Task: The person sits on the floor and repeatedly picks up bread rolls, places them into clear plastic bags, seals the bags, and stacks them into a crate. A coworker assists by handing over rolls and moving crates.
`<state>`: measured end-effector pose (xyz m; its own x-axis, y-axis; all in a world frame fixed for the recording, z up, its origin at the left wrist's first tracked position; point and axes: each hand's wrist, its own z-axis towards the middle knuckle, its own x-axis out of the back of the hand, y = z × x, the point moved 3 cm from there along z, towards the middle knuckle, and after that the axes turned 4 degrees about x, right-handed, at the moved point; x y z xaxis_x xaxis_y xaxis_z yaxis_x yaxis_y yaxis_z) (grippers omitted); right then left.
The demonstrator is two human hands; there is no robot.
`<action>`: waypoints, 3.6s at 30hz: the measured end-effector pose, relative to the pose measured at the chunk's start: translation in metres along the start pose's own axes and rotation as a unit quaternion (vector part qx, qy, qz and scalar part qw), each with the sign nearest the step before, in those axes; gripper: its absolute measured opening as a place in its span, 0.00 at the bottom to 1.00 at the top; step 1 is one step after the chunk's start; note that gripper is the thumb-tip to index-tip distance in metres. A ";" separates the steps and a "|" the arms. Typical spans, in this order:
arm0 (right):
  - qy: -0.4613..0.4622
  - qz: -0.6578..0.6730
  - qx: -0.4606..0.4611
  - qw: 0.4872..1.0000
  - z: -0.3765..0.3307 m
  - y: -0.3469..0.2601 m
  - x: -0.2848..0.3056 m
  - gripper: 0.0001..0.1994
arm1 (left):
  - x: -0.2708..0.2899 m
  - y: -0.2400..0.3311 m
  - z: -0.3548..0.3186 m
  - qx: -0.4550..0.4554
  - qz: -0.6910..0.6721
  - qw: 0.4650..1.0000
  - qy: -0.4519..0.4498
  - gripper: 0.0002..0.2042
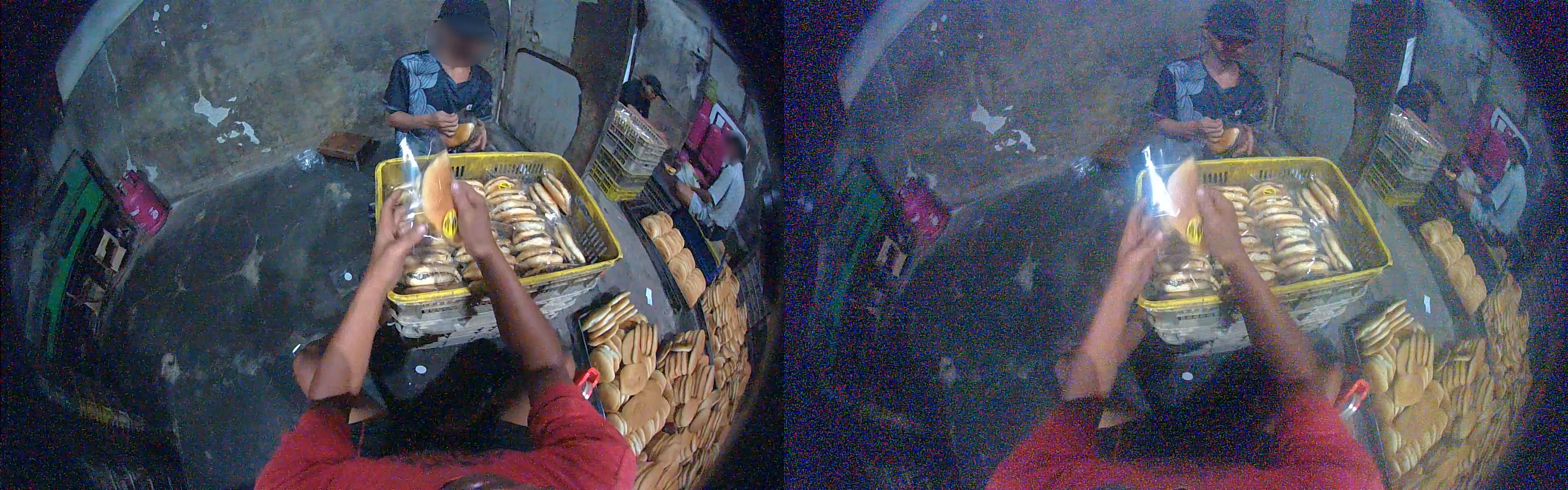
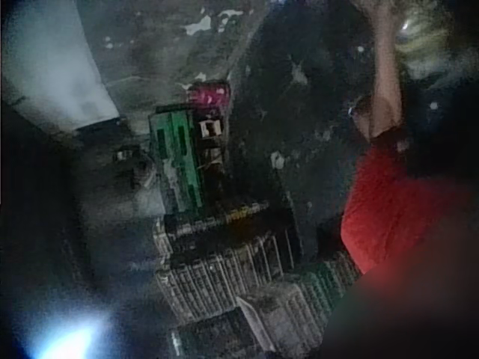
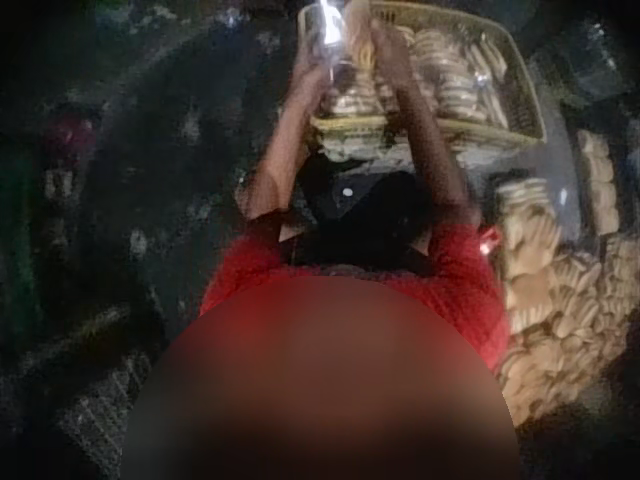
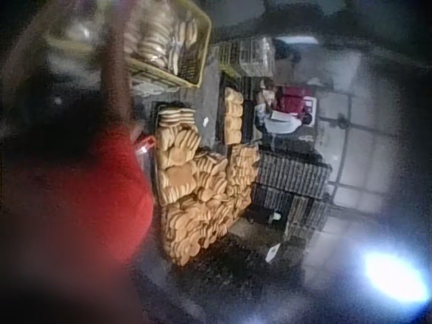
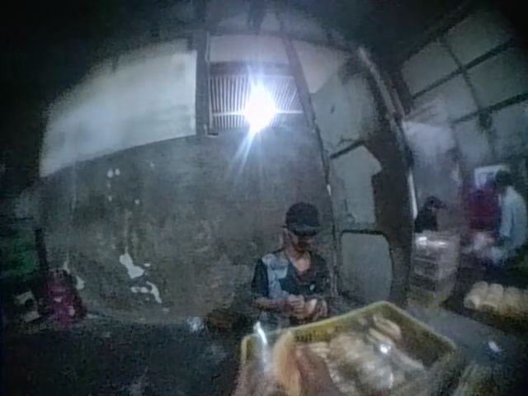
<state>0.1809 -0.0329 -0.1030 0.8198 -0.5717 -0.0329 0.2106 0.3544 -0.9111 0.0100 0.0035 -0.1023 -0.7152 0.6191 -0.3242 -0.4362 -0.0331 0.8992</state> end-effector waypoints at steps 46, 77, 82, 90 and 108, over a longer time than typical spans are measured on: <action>0.090 0.058 -0.187 0.976 -0.241 -0.060 0.048 0.09 | -0.059 -0.039 -0.175 0.115 0.184 0.974 -0.070 0.05; 0.127 -0.134 0.020 0.983 -0.252 -0.066 0.069 0.06 | -0.099 -0.043 -0.177 0.026 0.182 0.983 0.004 0.06; 0.203 -0.145 -0.044 0.967 -0.287 -0.057 0.105 0.07 | -0.125 -0.049 -0.190 0.053 0.144 0.988 -0.022 0.07; 0.371 -0.305 -0.344 0.807 -0.468 0.008 0.315 0.19 | -0.125 -0.066 -0.186 0.020 0.186 0.976 -0.107 0.07; 0.218 -0.374 -0.397 0.809 -0.485 0.001 0.272 0.09 | -0.135 -0.065 -0.192 -0.042 0.282 0.954 -0.098 0.11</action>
<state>0.1456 -0.5471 -0.3127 0.3183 -0.6752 0.6654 0.0106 -0.6994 -0.7147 0.0298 -0.2287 -0.1739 -0.7369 0.6189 0.2718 -0.0605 -0.4608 0.8854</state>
